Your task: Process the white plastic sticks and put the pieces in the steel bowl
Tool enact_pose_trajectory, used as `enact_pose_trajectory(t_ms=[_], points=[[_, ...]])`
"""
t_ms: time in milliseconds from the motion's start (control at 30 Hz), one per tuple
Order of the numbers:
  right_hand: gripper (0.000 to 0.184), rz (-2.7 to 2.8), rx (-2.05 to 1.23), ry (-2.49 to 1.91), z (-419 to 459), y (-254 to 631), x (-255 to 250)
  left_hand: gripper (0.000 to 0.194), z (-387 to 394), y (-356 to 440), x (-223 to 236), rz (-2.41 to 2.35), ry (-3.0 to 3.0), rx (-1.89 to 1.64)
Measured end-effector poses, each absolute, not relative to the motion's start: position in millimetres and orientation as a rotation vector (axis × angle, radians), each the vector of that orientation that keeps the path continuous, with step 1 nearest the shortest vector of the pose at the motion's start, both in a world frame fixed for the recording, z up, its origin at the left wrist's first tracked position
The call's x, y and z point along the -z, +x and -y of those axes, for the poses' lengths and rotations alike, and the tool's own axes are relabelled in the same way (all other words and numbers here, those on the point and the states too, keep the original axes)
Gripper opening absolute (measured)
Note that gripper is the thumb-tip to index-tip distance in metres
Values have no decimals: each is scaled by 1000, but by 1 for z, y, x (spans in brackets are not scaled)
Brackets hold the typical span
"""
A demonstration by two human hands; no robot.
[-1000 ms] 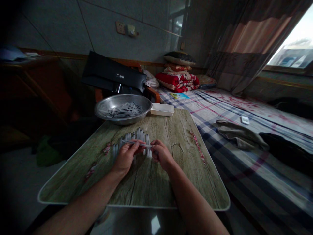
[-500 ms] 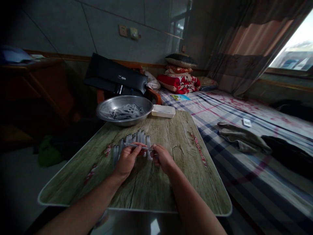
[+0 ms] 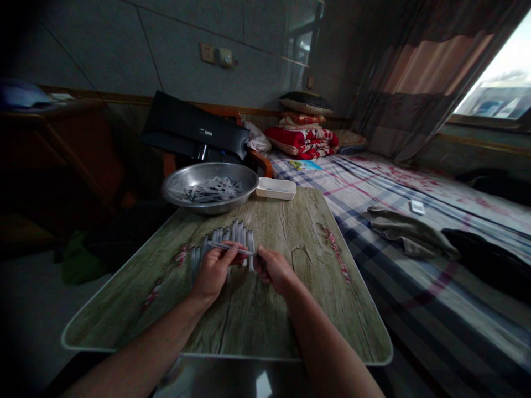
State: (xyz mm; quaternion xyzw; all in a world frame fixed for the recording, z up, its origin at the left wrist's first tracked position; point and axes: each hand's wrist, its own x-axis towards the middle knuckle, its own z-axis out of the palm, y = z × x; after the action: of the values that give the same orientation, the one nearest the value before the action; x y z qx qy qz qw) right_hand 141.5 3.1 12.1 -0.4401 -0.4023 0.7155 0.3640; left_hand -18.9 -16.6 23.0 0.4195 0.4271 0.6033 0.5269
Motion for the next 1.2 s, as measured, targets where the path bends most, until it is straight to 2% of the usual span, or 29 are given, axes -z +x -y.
enact_pose_trajectory(t_ms=[167,300,533,700,867,1100,1200], points=[[37,1021,-1830,-994,0,140,-16,35,14,-19,-22,-1039,898,-1479],[29,926,-1858,-926,1,140,-22,31,11,-21,-20,-1023,805,-1530],[29,874,-1978,-868,1,142,-27,27,11,-21,-19,-1031,806,-1564],[28,1042,-1899,-990,3,140,-24,28,11,-22,-18,-1029,818,-1575],[28,1208,-1945,-1074,2,142,-18,32,5,-27,-20,-913,619,-1749],[18,807,-1792,-1142,-12,152,-16,28,-6,-53,-31,-815,373,-1978],[15,724,-1774,-1063,-13,152,-18,30,-5,-59,-34,-857,417,-1887]])
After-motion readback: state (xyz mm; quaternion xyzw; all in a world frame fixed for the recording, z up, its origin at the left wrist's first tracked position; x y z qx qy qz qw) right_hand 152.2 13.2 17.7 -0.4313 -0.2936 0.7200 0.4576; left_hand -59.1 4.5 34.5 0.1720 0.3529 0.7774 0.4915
